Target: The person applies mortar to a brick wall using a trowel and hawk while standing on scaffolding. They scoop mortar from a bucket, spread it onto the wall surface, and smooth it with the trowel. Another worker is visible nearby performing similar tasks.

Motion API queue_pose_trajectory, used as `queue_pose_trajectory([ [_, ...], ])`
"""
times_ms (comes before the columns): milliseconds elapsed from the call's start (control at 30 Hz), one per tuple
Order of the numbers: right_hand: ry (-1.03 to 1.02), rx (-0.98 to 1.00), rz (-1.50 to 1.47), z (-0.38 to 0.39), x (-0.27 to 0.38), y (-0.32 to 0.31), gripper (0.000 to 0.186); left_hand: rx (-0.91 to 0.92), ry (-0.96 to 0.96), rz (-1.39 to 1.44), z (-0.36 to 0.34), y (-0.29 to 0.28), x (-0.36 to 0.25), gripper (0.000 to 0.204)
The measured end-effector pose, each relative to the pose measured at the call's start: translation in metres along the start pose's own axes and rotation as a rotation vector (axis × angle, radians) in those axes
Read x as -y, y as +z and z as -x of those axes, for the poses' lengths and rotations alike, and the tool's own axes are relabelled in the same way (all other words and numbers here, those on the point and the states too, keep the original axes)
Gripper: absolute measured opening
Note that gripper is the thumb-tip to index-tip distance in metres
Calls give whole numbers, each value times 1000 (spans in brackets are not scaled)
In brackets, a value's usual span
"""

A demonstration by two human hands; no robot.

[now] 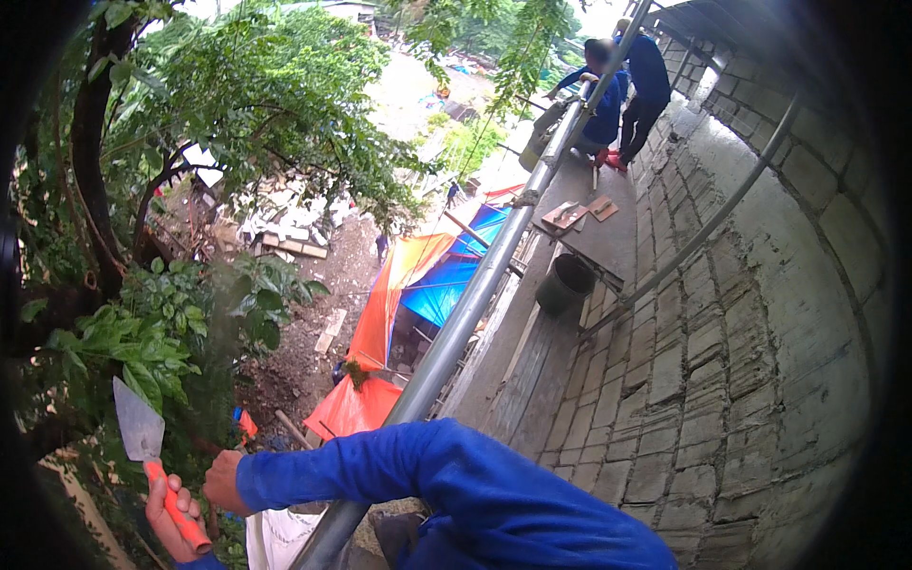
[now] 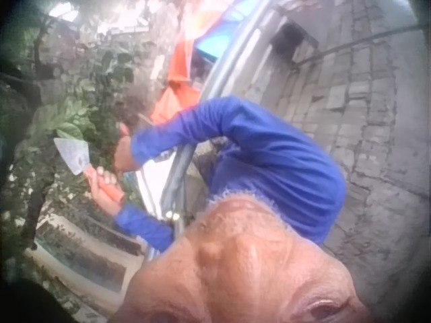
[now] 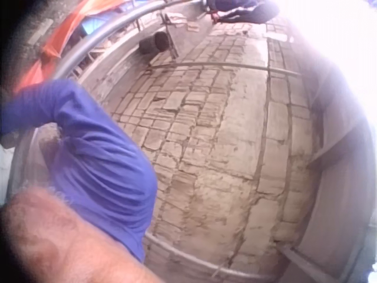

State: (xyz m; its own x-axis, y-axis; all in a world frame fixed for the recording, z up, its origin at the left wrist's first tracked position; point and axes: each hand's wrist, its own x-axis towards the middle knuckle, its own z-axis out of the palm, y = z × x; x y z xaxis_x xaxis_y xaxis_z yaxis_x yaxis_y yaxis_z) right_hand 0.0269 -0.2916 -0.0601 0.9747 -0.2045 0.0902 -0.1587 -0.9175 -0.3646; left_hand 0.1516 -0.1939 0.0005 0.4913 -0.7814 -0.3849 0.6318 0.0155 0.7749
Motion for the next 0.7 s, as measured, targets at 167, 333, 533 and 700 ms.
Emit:
queue_pose_trajectory([
  [167,-16,-48,-20,3,-1,-1,10,14,10,20,-1,2,1,44],
  [333,-11,-13,-24,5,1,-9,9,148,-39,-47,-4,-8,-3,42],
  [533,-12,-14,-27,5,-1,-7,9,36,12,40,-7,-6,3,37],
  [700,-24,-18,-29,4,-1,-5,9,52,-2,24,-9,-11,3,37],
])
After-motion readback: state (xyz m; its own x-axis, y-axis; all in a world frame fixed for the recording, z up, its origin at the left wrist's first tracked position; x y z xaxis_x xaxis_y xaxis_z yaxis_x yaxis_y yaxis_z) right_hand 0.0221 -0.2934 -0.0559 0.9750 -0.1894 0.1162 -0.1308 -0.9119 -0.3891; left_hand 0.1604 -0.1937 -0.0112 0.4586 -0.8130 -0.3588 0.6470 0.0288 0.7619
